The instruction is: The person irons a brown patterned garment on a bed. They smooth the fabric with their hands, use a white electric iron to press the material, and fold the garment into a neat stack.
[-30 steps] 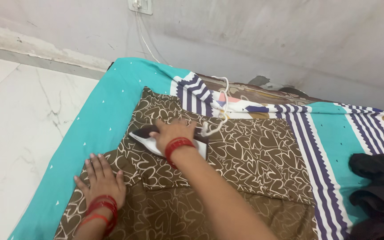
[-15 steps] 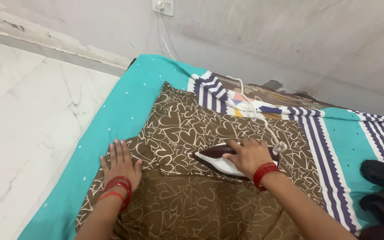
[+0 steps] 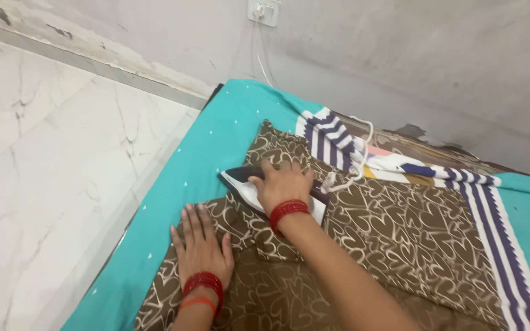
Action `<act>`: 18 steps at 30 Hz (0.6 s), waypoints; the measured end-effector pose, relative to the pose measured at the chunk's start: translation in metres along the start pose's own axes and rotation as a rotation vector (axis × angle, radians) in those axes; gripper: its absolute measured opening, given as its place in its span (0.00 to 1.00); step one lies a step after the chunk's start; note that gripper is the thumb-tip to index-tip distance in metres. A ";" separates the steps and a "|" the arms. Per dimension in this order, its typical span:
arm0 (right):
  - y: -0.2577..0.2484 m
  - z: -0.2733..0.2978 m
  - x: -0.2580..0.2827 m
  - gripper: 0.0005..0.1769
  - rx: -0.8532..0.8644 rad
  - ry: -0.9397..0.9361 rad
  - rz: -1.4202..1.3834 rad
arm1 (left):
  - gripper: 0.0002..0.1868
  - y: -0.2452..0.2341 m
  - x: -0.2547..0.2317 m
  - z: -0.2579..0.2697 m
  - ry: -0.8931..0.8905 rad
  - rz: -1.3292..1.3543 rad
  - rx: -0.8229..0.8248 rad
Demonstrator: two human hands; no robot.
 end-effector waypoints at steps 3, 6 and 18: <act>-0.002 -0.028 0.016 0.26 -0.085 -0.041 -0.017 | 0.39 0.000 0.000 0.000 -0.010 -0.072 0.033; -0.001 -0.045 0.017 0.26 -0.119 -0.083 -0.028 | 0.37 -0.007 -0.002 -0.001 0.019 0.000 -0.076; 0.016 -0.058 -0.040 0.27 -0.269 -0.070 0.037 | 0.38 0.008 0.006 0.003 0.015 0.015 -0.113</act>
Point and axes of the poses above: each hand's wrist, its own z-axis away from the middle knuckle, its own y-axis out of the palm, x = y × z, the point moved 7 cm from there along -z, towards the middle knuckle, and after that the axes turned 2 degrees about -y, right-handed, at the moved point
